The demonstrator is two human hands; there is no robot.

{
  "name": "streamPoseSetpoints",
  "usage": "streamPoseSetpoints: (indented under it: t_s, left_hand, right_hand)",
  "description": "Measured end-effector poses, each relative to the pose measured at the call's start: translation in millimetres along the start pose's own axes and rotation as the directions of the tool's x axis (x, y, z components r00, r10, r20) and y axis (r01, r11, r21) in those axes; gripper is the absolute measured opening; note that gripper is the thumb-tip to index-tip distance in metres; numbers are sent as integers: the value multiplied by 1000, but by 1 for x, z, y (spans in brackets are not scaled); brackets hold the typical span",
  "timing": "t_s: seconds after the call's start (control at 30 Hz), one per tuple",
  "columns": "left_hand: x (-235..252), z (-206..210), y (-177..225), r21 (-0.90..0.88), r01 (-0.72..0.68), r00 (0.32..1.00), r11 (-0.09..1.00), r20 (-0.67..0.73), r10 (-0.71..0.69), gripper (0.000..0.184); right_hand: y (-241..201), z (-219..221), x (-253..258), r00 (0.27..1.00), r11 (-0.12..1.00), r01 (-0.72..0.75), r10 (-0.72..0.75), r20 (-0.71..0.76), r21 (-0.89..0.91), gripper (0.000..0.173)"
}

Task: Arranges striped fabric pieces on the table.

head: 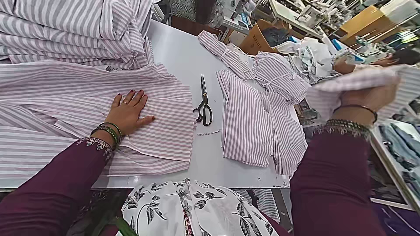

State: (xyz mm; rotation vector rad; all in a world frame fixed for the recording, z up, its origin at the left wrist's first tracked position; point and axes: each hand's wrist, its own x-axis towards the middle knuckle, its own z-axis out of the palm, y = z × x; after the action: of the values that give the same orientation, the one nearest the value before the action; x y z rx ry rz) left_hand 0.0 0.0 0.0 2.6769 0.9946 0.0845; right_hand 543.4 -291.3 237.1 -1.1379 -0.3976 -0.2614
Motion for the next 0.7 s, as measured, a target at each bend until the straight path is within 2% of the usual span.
streamPoseSetpoints:
  t_s: [0.07, 0.1, 0.17, 0.2, 0.23, 0.27, 0.33, 0.37, 0.4, 0.43, 0.5, 0.53, 0.57, 0.6, 0.63, 0.7]
  left_hand:
    - [1, 2, -1, -28, 0, 1000, 1000, -19, -1, 92]
    - [1, 2, -1, -25, 3, 1000, 1000, -19, -3, 92]
    - [1, 1, -1, -14, 13, 1000, 1000, -5, -14, 93]
    - [1, 2, -1, -14, 12, 1000, 1000, -9, -12, 93]
    - [1, 2, -1, -15, 8, 1000, 1000, -13, -8, 93]
    - [1, 1, -1, -14, 5, 1000, 1000, -10, -5, 93]
    - [2, -1, 0, -9, 10, 1000, 1000, 5, -10, 92]
    - [2, -1, 0, -9, 13, 1000, 1000, 6, -12, 92]
    - [3, -1, 0, -12, 15, 1000, 1000, 3, -15, 91]
    - [3, -1, -1, -16, 15, 1000, 1000, -5, -15, 91]
    - [3, -1, 0, -17, 6, 1000, 1000, -17, -7, 91]
    - [4, -1, 1, -19, 5, 1000, 1000, -21, -5, 91]
    - [4, -1, 1, -22, 6, 1000, 1000, -25, -6, 91]
    - [5, -1, 1, -16, 10, 1000, 1000, -27, -10, 92]
    - [5, 0, 1, -8, 17, 1000, 1000, -20, -17, 92]
    - [7, 0, 2, -3, 26, 1000, 1000, 2, -26, 92]
  right_hand:
    - [11, 21, -15, 966, 984, -168, 177, 187, -64, 47]
    - [17, 33, -34, 935, 972, -171, 212, 285, -163, 43]
    - [28, 48, -96, 806, 883, -18, 290, 515, -468, 38]
    - [35, 51, -134, 720, 769, 120, 368, 589, -627, 39]
    - [44, 53, -171, 645, 608, 246, 478, 596, -755, 43]
    - [53, 54, -203, 595, 437, 329, 593, 543, -837, 52]
    - [71, 54, -244, 567, 162, 422, 720, 399, -892, 68]
    - [77, 50, -252, 583, 96, 425, 731, 353, -900, 66]
    - [81, 46, -254, 611, 115, 392, 709, 352, -913, 60]
    - [84, 39, -251, 642, 216, 329, 663, 385, -919, 53]
    - [89, 23, -246, 708, 550, 94, 549, 444, -830, 43]
    - [90, 19, -243, 733, 666, -30, 521, 436, -745, 39]
    - [90, 19, -242, 753, 699, -67, 504, 424, -711, 37]
    - [88, 21, -243, 755, 658, 6, 491, 436, -753, 39]
    - [84, 27, -248, 735, 540, 147, 501, 457, -829, 47]
    - [77, 46, -259, 648, 229, 361, 635, 420, -904, 73]
